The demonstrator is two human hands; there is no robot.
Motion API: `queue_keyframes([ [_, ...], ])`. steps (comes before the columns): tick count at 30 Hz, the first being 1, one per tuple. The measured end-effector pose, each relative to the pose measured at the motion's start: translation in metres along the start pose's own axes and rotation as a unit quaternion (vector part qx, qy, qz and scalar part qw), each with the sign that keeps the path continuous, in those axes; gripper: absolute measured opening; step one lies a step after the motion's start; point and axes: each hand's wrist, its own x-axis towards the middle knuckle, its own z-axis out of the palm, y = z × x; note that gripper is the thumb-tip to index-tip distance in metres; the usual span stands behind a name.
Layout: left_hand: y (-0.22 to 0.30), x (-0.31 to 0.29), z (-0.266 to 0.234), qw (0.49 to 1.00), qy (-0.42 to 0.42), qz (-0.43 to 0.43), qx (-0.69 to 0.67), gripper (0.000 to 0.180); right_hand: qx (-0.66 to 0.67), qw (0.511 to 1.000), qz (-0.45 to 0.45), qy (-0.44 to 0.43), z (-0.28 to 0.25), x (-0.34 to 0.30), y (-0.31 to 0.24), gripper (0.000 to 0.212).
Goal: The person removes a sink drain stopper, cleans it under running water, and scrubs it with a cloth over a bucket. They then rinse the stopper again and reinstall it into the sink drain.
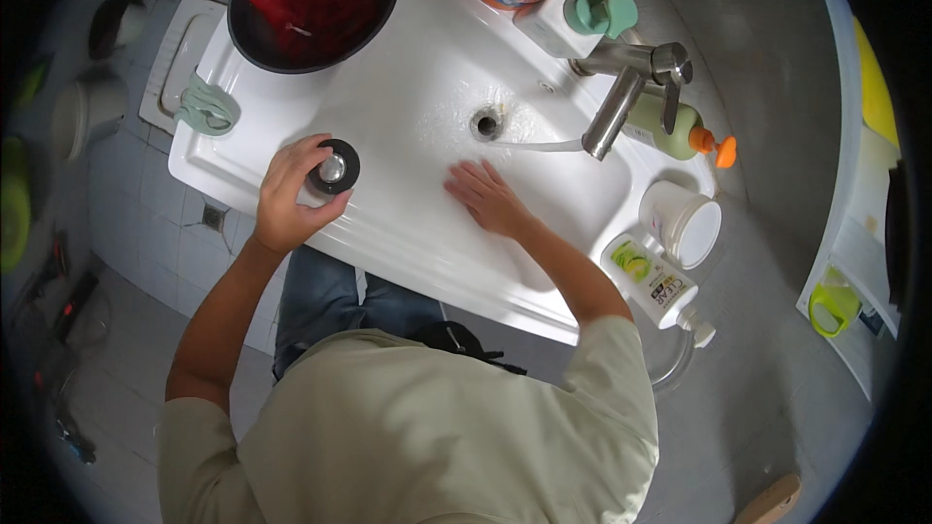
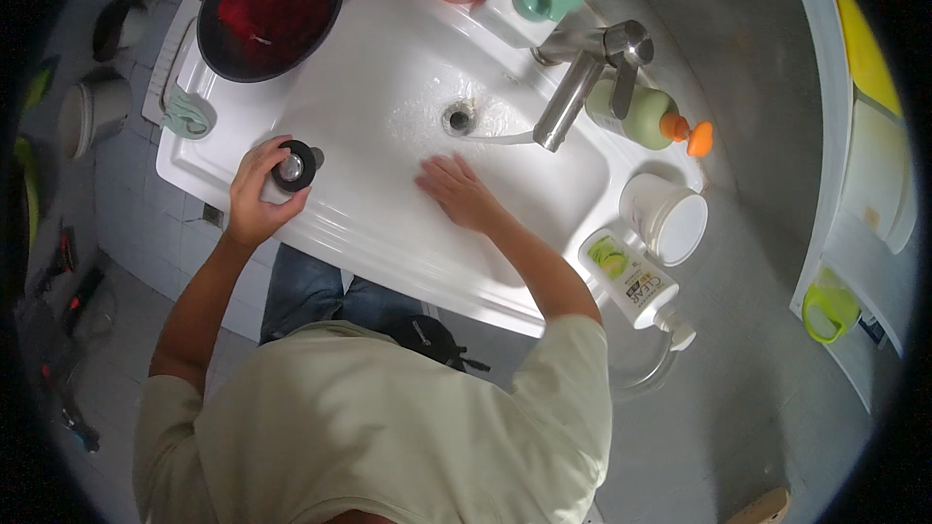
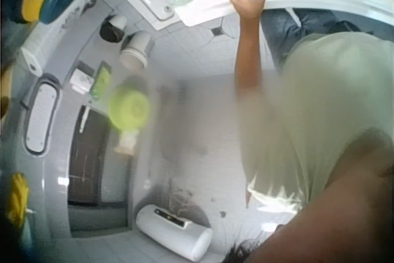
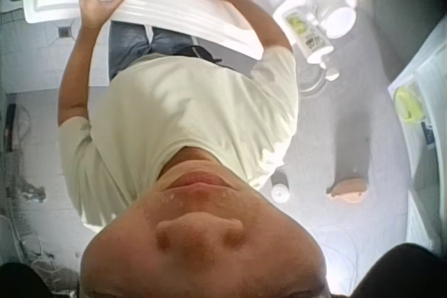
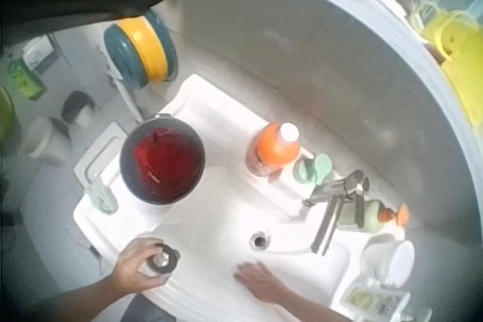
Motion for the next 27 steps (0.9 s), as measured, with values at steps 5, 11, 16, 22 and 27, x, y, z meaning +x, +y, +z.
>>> queue_keyframes([
  [5,0.001,-0.002,0.0,1.0,-0.003,0.004,0.006,0.05,-0.064,0.991,0.087,0.076,0.002,0.074,0.044,0.05],
  [11,-0.001,-0.004,0.001,1.0,0.006,0.014,0.005,0.051,-0.071,0.976,0.12,0.167,0.011,0.048,0.019,0.053],
  [16,-0.003,-0.005,0.0,1.0,-0.002,-0.003,0.018,0.052,-0.038,0.976,0.124,0.177,-0.01,0.049,0.019,0.038],
  [22,-0.001,0.001,-0.001,1.0,0.007,0.01,0.014,0.05,0.33,0.94,-0.045,0.076,0.0,0.071,-0.046,0.035],
  [27,0.002,-0.004,0.001,1.0,0.017,0.002,0.018,0.049,0.03,0.991,-0.024,0.13,0.005,0.078,-0.004,0.041],
])
